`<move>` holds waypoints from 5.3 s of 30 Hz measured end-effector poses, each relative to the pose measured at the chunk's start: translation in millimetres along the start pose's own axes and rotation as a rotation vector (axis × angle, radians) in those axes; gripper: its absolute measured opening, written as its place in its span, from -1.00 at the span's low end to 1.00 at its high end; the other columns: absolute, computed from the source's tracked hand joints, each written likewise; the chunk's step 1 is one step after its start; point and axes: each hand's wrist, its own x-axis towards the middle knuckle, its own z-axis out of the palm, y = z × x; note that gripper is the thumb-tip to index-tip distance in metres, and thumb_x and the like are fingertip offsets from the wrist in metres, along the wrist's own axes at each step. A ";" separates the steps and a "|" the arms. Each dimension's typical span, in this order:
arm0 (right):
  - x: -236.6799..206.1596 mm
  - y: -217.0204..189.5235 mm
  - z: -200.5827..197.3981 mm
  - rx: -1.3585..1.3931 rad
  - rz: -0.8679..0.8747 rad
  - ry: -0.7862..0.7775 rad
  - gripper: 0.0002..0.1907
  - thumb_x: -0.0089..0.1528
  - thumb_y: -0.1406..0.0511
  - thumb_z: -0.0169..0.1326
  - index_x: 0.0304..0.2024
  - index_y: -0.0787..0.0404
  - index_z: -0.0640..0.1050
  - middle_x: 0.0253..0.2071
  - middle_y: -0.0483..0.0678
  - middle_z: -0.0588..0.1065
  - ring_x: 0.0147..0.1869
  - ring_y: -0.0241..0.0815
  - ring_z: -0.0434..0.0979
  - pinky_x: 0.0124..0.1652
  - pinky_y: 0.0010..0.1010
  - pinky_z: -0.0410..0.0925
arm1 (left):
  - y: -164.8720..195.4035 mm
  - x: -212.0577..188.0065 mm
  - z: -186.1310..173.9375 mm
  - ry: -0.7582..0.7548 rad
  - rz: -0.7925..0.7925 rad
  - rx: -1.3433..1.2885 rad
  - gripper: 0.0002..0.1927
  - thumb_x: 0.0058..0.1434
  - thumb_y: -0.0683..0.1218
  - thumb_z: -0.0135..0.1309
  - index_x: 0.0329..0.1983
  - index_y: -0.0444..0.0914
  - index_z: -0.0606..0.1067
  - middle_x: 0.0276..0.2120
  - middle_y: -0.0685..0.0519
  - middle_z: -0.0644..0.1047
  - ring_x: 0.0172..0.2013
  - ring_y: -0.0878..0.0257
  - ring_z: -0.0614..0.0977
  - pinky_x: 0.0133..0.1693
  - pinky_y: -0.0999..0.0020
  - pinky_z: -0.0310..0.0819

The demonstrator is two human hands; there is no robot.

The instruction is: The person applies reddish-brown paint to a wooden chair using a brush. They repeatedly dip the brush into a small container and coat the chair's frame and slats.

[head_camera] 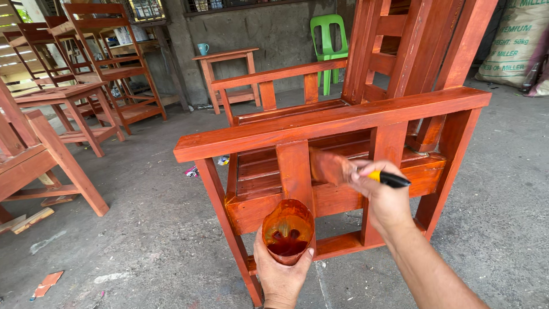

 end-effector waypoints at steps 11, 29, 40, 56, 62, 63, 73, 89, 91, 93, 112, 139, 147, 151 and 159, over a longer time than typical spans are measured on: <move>-72.7 95.9 -70.7 0.120 0.238 0.195 -0.78 0.15 0.60 0.06 -0.39 0.20 0.46 -0.16 0.10 0.56 -0.08 -0.02 0.64 0.02 -0.04 0.55 | -7.4 5.3 -4.2 0.009 -0.063 0.006 0.25 -0.31 -0.13 0.54 0.44 -0.23 0.07 0.15 -0.10 0.30 0.21 0.08 0.46 0.25 0.17 0.41; -57.6 154.1 -75.1 -0.951 0.533 0.234 -0.84 0.22 0.40 0.23 -0.36 -0.03 0.68 -0.20 -0.18 0.65 -0.26 -0.25 0.54 -0.19 -0.28 0.48 | -23.1 -3.1 -3.1 -0.002 -0.043 0.015 0.21 -0.34 -0.13 0.53 0.41 -0.20 0.13 0.13 -0.09 0.34 0.18 0.08 0.50 0.21 0.17 0.47; -73.3 185.7 -61.2 -0.804 0.623 0.203 -0.87 0.20 0.35 0.25 -0.38 -0.06 0.67 -0.19 -0.20 0.66 -0.15 -0.26 0.64 -0.12 -0.37 0.56 | -30.2 -0.7 -3.9 -0.009 -0.010 0.046 0.22 -0.33 -0.12 0.55 0.41 -0.22 0.12 0.14 -0.10 0.34 0.19 0.06 0.48 0.21 0.14 0.43; -69.8 78.7 -161.9 -1.143 0.447 -0.134 -0.91 0.07 0.44 0.31 -0.46 0.18 0.64 -0.29 -0.17 0.62 -0.12 -0.27 0.61 0.03 -0.43 0.43 | -16.1 -17.1 37.5 -0.078 0.005 0.057 0.21 -0.33 -0.08 0.56 0.41 -0.18 0.14 0.14 -0.10 0.32 0.20 0.05 0.43 0.22 0.10 0.38; -39.1 36.0 -178.1 -1.299 0.197 -0.564 -0.81 0.00 0.51 0.28 -0.47 0.13 0.59 -0.28 -0.21 0.60 -0.08 -0.24 0.58 0.00 -0.39 0.51 | -16.6 -19.6 49.5 -0.066 0.072 0.043 0.16 -0.31 -0.07 0.56 0.34 -0.24 0.14 0.13 -0.11 0.35 0.19 0.02 0.44 0.21 0.08 0.38; -30.3 26.9 -174.9 -1.290 0.151 -0.612 -0.79 -0.01 0.52 0.27 -0.46 0.11 0.59 -0.28 -0.21 0.60 -0.08 -0.23 0.58 0.00 -0.38 0.51 | -16.6 -19.6 51.4 -0.059 0.070 0.048 0.18 -0.32 -0.07 0.56 0.36 -0.24 0.14 0.13 -0.12 0.35 0.19 0.02 0.43 0.21 0.08 0.37; 17.6 -92.0 -109.2 -1.259 -0.355 -0.552 -0.73 -0.12 0.57 0.25 -0.46 0.12 0.63 -0.10 -0.18 0.65 0.06 -0.18 0.63 0.09 -0.35 0.48 | -12.4 -23.1 70.7 -0.117 -0.015 -0.029 0.17 -0.31 -0.10 0.53 0.39 -0.18 0.16 0.16 -0.07 0.33 0.23 0.07 0.42 0.25 0.12 0.36; -4.3 -92.2 -101.1 -1.259 -0.889 -0.286 -0.74 -0.12 0.55 0.20 -0.48 0.12 0.56 0.00 -0.05 0.55 0.14 -0.05 0.55 0.11 -0.27 0.43 | -6.3 -27.8 86.2 -0.110 -0.043 0.055 0.23 -0.32 -0.08 0.55 0.42 -0.18 0.11 0.16 -0.08 0.29 0.23 0.08 0.40 0.27 0.08 0.33; -21.4 -64.0 -115.5 -1.311 -0.867 -0.328 -0.74 -0.18 0.52 0.22 -0.50 0.09 0.58 -0.04 -0.05 0.55 0.10 -0.04 0.53 0.06 -0.25 0.42 | -8.4 -26.0 84.4 -0.106 -0.024 0.037 0.22 -0.32 -0.08 0.55 0.41 -0.18 0.11 0.16 -0.08 0.30 0.23 0.07 0.40 0.26 0.09 0.35; -38.8 -36.5 -132.8 -1.336 -0.836 -0.369 -0.73 -0.19 0.48 0.24 -0.47 0.07 0.60 -0.04 -0.04 0.54 0.09 -0.03 0.52 0.04 -0.25 0.43 | -10.6 -25.7 83.2 -0.092 -0.012 0.016 0.22 -0.33 -0.08 0.55 0.41 -0.19 0.11 0.16 -0.09 0.30 0.22 0.06 0.41 0.25 0.09 0.36; -138.1 132.2 -161.0 -1.151 -0.146 -0.873 -0.75 -0.10 0.51 0.35 -0.49 0.13 0.58 -0.04 -0.11 0.59 0.28 0.06 0.50 0.36 -0.09 0.12 | -33.5 -14.8 26.3 -0.008 -0.035 0.065 0.23 -0.32 -0.07 0.57 0.42 -0.20 0.13 0.15 -0.09 0.32 0.20 0.06 0.44 0.22 0.11 0.39; -26.5 -66.0 62.7 -0.982 -0.823 -0.526 -0.77 -0.01 0.55 0.24 -0.37 0.17 0.60 -0.02 -0.07 0.58 0.09 -0.12 0.55 0.06 -0.33 0.43 | -15.2 10.9 -29.4 0.147 0.048 -0.033 0.12 -0.40 -0.14 0.53 0.29 -0.29 0.24 0.11 -0.10 0.43 0.17 0.06 0.52 0.24 0.13 0.39; -56.9 -8.4 41.6 -1.092 -0.950 -0.510 -0.76 -0.14 0.45 0.28 -0.43 0.10 0.62 0.01 0.04 0.57 0.17 0.08 0.51 0.09 -0.23 0.44 | -20.8 12.1 -33.9 0.140 -0.078 0.067 0.22 -0.34 -0.12 0.55 0.42 -0.20 0.15 0.16 -0.11 0.32 0.23 0.04 0.42 0.26 0.12 0.34; -97.3 54.2 -6.7 -1.173 -0.839 -0.672 -0.82 -0.08 0.38 0.30 -0.41 0.06 0.65 0.02 -0.02 0.57 0.17 0.04 0.50 -0.05 -0.29 0.52 | -27.6 14.4 -39.6 0.147 -0.049 0.074 0.22 -0.35 -0.12 0.55 0.41 -0.19 0.14 0.16 -0.10 0.32 0.23 0.03 0.41 0.26 0.10 0.34; -157.1 158.9 -83.8 -1.152 -0.402 -0.957 -0.92 0.04 0.24 0.25 -0.48 0.07 0.62 -0.01 -0.14 0.59 0.08 -0.09 0.53 -0.08 -0.34 0.57 | -30.0 11.8 -37.8 0.120 -0.105 0.099 0.22 -0.35 -0.13 0.55 0.41 -0.16 0.14 0.15 -0.09 0.32 0.24 0.04 0.40 0.27 0.10 0.32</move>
